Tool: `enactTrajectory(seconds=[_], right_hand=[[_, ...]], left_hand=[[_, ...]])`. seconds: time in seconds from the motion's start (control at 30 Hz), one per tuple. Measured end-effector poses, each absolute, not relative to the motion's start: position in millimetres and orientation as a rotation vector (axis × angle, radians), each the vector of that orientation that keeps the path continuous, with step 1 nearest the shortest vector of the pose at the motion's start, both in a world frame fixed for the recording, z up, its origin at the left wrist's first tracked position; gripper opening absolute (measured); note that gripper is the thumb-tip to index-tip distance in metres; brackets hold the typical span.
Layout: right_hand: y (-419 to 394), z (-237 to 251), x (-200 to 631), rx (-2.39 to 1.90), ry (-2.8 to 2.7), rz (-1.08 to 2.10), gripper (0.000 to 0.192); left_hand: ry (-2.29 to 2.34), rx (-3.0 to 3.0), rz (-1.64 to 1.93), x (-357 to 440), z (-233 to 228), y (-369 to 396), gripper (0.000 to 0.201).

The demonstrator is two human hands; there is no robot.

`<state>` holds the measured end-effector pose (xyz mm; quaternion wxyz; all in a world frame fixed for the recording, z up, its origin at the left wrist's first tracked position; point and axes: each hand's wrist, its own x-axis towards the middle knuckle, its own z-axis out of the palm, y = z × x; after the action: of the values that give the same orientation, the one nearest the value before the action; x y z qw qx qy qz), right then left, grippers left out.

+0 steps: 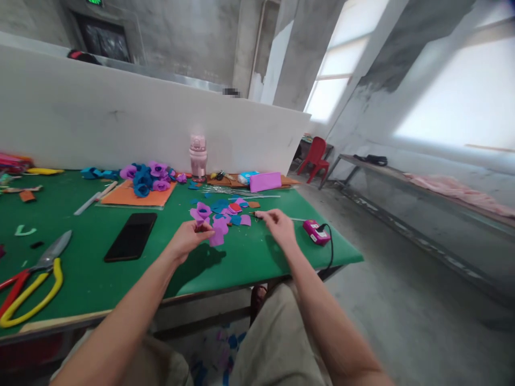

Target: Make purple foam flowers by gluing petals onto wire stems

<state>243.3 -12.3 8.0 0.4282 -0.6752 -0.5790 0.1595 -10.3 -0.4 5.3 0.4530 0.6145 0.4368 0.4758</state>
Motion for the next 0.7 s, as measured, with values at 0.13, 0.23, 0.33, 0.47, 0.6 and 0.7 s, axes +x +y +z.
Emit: enactTrajectory(seconds=[0.13, 0.23, 0.33, 0.47, 0.6, 0.7], right_hand=[[2.4, -8.3, 303.6, -2.123, -1.454, 0.297, 0.024], [17.5, -19.6, 315.2, -2.19, -1.498, 0.442, 0.016], [28.5, -21.0, 312.4, -2.192, -1.507, 0.593, 0.019], [23.2, -9.8, 307.8, -2.066, -1.451, 0.801, 0.024], [-0.6, 3.3, 299.4, -1.754, -1.245, 1.012, 0.017], [-16.7, 7.2, 287.0, -1.282, -0.888, 1.394, 0.018]], left_hand=[[1.119, 1.433, 0.978, -8.6, -0.1, -0.8, 0.017], [1.131, 1.407, 0.944, -6.4, -4.6, 1.0, 0.013], [1.147, 1.399, 0.954, -4.3, -8.6, 3.4, 0.01], [1.156, 1.382, 0.961, -3.0, -12.2, 5.6, 0.012], [1.167, 1.35, 0.925, -3.3, -12.8, 6.0, 0.013], [1.168, 1.356, 0.899, -4.0, -12.5, 5.9, 0.015]])
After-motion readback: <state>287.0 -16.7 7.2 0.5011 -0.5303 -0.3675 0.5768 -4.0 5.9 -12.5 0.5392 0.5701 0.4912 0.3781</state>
